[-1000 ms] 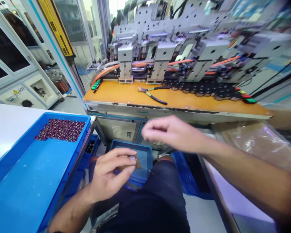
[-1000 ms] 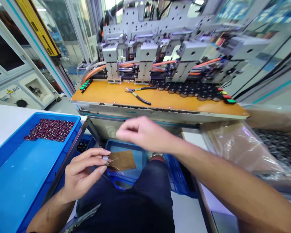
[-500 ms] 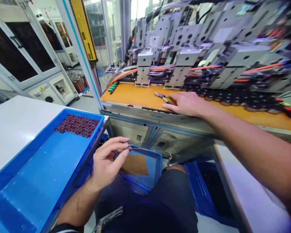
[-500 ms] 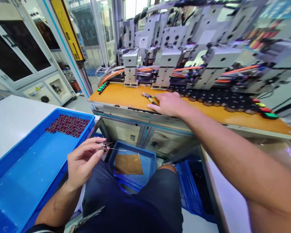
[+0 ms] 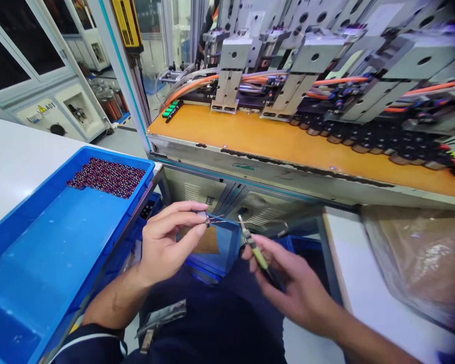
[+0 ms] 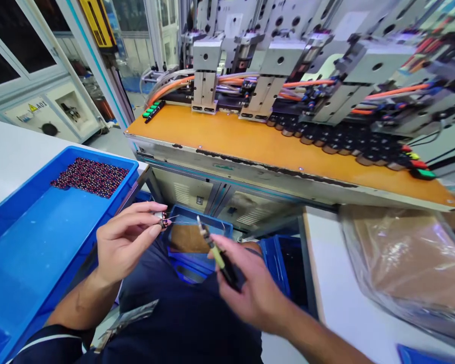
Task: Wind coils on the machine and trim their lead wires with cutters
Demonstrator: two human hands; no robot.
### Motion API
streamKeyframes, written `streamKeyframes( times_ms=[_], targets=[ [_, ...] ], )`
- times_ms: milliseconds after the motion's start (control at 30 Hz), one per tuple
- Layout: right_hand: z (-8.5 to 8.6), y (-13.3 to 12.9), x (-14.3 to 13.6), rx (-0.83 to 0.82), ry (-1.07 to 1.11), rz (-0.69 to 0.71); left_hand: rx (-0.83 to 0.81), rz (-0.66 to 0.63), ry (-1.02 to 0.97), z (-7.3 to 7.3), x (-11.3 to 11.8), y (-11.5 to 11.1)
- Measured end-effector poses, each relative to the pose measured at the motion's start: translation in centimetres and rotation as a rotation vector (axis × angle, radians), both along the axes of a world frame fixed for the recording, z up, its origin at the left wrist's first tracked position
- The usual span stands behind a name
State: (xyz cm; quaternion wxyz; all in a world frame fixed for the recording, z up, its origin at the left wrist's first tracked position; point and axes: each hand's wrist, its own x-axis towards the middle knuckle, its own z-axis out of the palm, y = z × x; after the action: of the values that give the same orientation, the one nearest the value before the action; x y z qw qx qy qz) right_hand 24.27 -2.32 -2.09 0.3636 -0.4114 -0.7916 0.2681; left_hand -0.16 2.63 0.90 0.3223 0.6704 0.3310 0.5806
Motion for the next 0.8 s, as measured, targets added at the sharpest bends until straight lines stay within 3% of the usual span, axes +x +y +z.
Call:
streamKeyframes(
  times_ms=[67,133,300,567,800],
  targets=[
    [-0.2,-1.5,-1.3,-0.116,0.131,0.073,0.001,-0.003,0.014,0.1,0.2,0.0],
    [-0.2,-1.9,-2.0,-0.128,0.180,0.113,-0.003,-0.011,0.019,0.1,0.4,-0.1],
    [-0.2,-1.3,-2.3,-0.090,0.184,0.124,0.007,-0.027,0.033,0.2,0.4,-0.4],
    [0.6,-0.6,-3.2,-0.228,0.388,0.239,0.003,-0.028,0.045,0.3,0.2,-0.6],
    [0.5,-0.9,-3.3,-0.244,0.433,0.206,0.010,-0.045,0.037,0.2,0.3,-0.5]
  ],
)
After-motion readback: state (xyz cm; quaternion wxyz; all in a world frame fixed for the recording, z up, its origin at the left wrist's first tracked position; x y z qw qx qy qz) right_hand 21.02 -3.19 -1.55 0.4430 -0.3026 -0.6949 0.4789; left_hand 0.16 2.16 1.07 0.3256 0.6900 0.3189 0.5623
